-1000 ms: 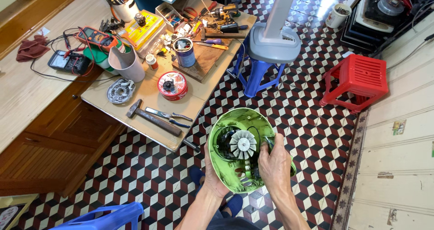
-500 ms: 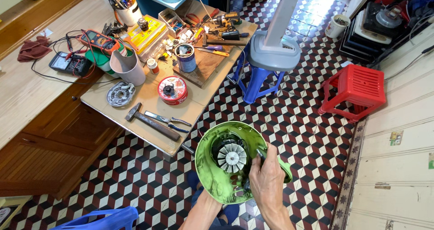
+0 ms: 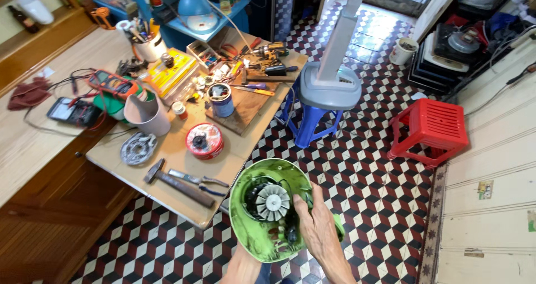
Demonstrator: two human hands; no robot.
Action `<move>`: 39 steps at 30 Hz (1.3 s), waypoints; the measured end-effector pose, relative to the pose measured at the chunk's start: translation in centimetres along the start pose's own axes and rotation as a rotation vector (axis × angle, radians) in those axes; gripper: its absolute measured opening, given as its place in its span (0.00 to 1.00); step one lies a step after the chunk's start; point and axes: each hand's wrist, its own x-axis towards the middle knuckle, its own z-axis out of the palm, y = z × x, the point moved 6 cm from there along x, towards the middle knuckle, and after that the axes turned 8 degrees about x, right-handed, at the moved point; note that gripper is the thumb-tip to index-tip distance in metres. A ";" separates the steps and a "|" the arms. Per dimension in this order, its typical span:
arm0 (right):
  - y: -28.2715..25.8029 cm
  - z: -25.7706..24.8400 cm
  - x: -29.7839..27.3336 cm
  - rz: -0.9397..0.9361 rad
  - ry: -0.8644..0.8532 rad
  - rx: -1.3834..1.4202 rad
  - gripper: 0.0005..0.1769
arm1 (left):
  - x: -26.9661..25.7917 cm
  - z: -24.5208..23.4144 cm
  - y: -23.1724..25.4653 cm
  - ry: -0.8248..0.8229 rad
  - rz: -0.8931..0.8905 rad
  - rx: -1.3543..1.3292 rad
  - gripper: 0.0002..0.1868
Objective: The person disassembles a green fan housing, removes the motor and fan blade assembly, and uses a screwdriver to adjust internal components. They then reassemble the unit and place it on the workbench.
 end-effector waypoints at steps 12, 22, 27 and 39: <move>-2.9 4.0 14.3 0.085 -0.222 0.655 0.36 | 9.3 5.4 11.9 0.095 0.140 0.040 0.48; -3.8 5.4 24.2 0.232 -0.225 0.831 0.35 | 14.3 12.4 18.5 0.025 0.198 0.022 0.53; -3.9 6.1 30.6 0.234 -0.289 0.867 0.35 | 19.6 11.5 20.9 0.111 0.289 0.045 0.48; -9.8 10.3 44.7 0.243 -0.670 0.676 0.32 | 25.3 6.0 28.1 0.565 0.612 0.489 0.36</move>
